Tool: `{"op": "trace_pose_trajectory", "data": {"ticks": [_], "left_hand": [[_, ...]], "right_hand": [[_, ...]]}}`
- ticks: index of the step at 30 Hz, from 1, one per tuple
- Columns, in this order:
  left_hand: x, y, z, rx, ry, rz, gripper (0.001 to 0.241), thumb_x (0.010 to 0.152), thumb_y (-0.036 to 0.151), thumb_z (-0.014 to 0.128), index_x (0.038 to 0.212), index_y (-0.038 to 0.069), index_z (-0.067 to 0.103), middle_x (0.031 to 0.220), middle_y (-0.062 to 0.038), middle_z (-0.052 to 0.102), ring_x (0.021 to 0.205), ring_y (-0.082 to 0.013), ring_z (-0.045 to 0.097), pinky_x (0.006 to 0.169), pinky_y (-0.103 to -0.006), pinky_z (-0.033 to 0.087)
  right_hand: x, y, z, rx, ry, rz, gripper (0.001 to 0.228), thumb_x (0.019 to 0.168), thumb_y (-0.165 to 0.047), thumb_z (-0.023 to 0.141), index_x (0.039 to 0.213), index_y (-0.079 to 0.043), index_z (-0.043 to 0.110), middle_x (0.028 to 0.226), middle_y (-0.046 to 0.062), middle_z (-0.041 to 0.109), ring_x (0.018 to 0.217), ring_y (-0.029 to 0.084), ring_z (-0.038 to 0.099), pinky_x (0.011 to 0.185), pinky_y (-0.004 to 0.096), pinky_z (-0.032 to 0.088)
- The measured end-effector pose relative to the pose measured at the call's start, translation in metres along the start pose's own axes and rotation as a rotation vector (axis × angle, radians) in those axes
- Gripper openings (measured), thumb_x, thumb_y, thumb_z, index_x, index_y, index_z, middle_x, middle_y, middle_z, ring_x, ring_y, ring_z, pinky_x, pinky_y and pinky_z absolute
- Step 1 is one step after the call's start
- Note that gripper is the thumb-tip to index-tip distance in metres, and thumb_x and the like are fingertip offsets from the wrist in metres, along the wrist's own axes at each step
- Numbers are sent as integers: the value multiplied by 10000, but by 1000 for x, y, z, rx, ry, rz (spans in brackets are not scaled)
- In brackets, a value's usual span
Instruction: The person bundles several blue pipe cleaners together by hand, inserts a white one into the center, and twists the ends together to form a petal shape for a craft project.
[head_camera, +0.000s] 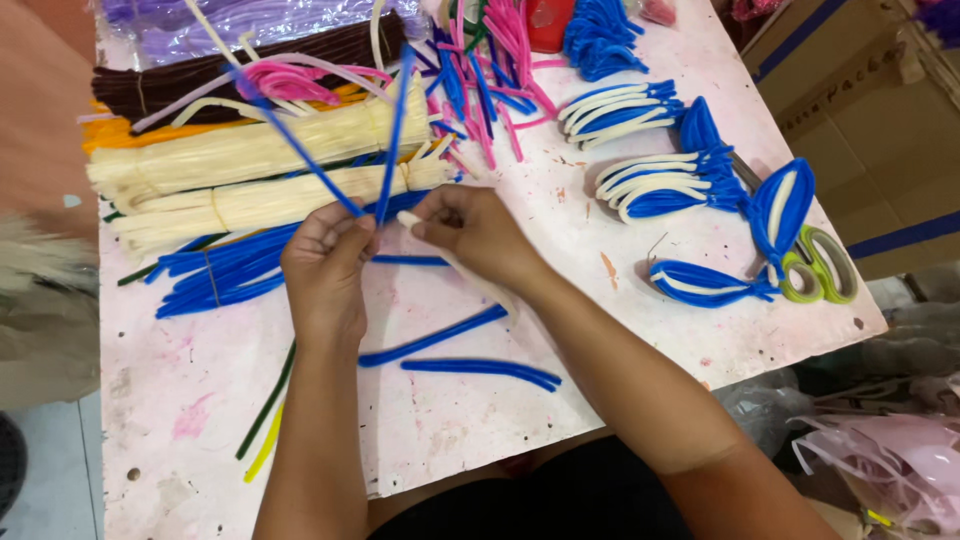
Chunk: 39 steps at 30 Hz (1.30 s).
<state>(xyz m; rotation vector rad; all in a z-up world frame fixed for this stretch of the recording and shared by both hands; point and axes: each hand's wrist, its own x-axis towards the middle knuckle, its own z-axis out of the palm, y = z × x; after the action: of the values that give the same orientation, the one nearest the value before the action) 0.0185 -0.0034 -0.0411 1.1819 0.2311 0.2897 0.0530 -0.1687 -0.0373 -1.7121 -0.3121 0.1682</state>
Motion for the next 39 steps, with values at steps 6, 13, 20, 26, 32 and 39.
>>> {"op": "trace_pose_trajectory", "data": {"ticks": [6, 13, 20, 26, 32, 39], "left_hand": [[5, -10, -5, 127, 13, 147, 155, 823, -15, 696, 975, 12, 710, 683, -41, 592, 622, -70, 564, 616, -181, 502], [2, -14, 0, 76, -48, 119, 133, 794, 11, 737, 920, 27, 699, 699, -59, 647, 630, -72, 595, 630, -186, 504], [-13, 2, 18, 109, -132, 158, 122, 794, 38, 769, 906, 45, 719, 753, -36, 677, 656, -27, 559, 650, -172, 484], [-19, 16, 20, 196, -157, 282, 102, 797, 129, 793, 889, 124, 748, 898, 12, 579, 803, -36, 470, 769, -183, 407], [-16, 2, 18, -97, -185, 220, 116, 829, 76, 743, 930, 33, 706, 964, -84, 674, 856, -101, 623, 796, -228, 506], [-12, -5, 18, -318, -182, 138, 128, 817, 21, 731, 924, -17, 671, 880, -157, 720, 667, -193, 702, 561, -258, 584]], "right_hand": [[-6, -20, -26, 406, 67, -38, 147, 810, 25, 612, 949, -22, 600, 704, 84, 620, 507, 127, 590, 479, 216, 509], [-16, -55, -43, 421, 335, -433, 114, 939, -68, 623, 1016, -31, 548, 791, 178, 658, 631, 197, 662, 522, 245, 533], [-22, -62, -27, 211, 401, -533, 173, 947, -120, 645, 1003, -16, 519, 810, 195, 663, 640, 189, 641, 529, 223, 500], [-24, -52, 0, 216, 282, -348, 108, 899, -61, 683, 946, -18, 595, 747, 149, 677, 591, 136, 629, 481, 178, 460], [-30, -49, 14, 136, 231, -222, 88, 856, -60, 731, 865, -13, 658, 668, 121, 661, 539, 114, 586, 469, 190, 443], [-34, -63, 19, -26, 159, -170, 47, 849, -41, 723, 814, -46, 693, 573, 57, 606, 491, 70, 507, 457, 173, 401]]}}
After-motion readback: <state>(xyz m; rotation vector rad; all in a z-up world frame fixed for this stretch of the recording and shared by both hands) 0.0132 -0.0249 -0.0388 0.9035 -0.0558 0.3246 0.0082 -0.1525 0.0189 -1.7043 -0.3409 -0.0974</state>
